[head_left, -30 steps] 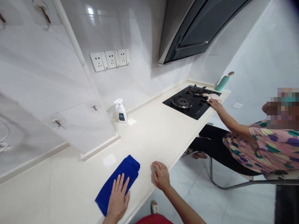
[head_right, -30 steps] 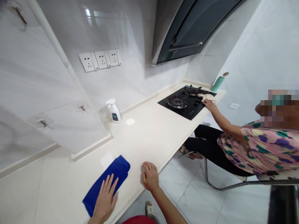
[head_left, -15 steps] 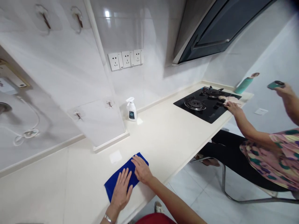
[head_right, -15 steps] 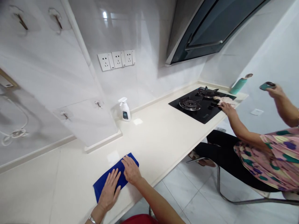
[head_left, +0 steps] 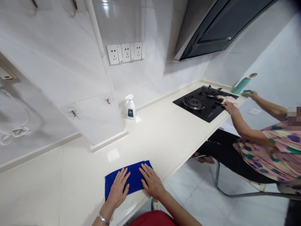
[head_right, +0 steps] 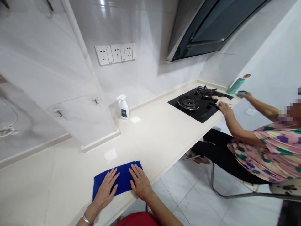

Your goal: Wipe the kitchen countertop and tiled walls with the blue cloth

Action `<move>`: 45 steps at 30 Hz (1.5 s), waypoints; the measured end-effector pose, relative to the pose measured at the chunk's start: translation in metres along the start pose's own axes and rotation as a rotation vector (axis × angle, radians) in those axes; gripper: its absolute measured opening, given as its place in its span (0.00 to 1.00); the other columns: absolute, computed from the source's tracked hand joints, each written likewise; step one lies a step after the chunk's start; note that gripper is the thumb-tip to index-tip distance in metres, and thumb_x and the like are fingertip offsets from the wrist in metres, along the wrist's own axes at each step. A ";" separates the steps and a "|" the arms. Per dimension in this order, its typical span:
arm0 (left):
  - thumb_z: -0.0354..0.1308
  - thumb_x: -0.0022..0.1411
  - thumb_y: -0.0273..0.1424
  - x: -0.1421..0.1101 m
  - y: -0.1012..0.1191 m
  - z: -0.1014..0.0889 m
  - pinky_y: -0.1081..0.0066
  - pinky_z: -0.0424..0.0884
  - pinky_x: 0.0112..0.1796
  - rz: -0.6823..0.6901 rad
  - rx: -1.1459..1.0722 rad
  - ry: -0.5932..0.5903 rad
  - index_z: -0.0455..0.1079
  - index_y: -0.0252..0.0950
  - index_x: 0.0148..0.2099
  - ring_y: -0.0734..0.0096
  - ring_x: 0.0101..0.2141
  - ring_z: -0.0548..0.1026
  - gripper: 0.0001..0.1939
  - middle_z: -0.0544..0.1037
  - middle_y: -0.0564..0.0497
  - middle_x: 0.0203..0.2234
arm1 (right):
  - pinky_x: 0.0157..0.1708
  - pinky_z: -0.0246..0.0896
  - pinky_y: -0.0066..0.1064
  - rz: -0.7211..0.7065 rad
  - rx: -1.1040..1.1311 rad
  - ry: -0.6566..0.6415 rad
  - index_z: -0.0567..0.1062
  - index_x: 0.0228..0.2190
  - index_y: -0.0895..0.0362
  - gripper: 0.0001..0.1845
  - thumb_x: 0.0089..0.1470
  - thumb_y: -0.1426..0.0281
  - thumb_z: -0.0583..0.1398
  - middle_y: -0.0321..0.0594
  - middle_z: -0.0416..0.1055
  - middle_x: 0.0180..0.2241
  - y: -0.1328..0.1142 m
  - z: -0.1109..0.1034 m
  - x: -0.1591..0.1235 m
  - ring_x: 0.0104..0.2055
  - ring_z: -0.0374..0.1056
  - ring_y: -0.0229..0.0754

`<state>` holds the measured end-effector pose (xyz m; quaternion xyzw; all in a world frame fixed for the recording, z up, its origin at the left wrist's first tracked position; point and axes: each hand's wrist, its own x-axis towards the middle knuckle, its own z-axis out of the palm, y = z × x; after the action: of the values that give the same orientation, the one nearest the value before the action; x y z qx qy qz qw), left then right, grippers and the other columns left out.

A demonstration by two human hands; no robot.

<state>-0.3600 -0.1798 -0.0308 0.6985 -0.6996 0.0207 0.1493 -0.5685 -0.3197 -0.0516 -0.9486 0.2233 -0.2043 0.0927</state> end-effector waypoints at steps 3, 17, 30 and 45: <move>0.45 0.70 0.32 0.011 0.012 0.008 0.50 0.64 0.63 0.016 0.023 0.002 0.44 0.45 0.72 0.60 0.68 0.54 0.31 0.57 0.48 0.68 | 0.66 0.58 0.45 0.020 -0.004 -0.007 0.54 0.66 0.57 0.33 0.62 0.70 0.53 0.44 0.49 0.69 0.012 -0.009 -0.013 0.71 0.45 0.48; 0.46 0.69 0.32 0.037 0.040 0.026 0.51 0.67 0.61 0.041 -0.019 0.038 0.51 0.43 0.70 0.59 0.66 0.59 0.29 0.61 0.47 0.66 | 0.57 0.69 0.39 0.363 0.323 0.285 0.71 0.55 0.51 0.20 0.66 0.67 0.48 0.41 0.72 0.55 0.089 -0.023 -0.026 0.57 0.68 0.41; 0.45 0.70 0.33 0.076 0.060 0.021 0.49 0.59 0.65 0.320 -0.062 -0.138 0.42 0.52 0.71 0.61 0.68 0.53 0.31 0.55 0.54 0.69 | 0.63 0.58 0.50 0.558 -0.008 0.341 0.67 0.56 0.57 0.26 0.56 0.74 0.50 0.48 0.65 0.60 0.136 -0.003 -0.016 0.64 0.57 0.50; 0.49 0.68 0.42 -0.003 -0.011 -0.013 0.51 0.63 0.62 0.248 0.176 -0.086 0.43 0.49 0.72 0.57 0.68 0.54 0.33 0.53 0.53 0.69 | 0.52 0.58 0.42 0.661 -0.111 0.257 0.71 0.48 0.53 0.21 0.54 0.75 0.50 0.44 0.68 0.52 0.134 -0.019 0.000 0.53 0.61 0.48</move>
<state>-0.3470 -0.1736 -0.0209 0.6173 -0.7818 0.0702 0.0538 -0.6282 -0.4395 -0.0700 -0.7952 0.5387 -0.2684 0.0731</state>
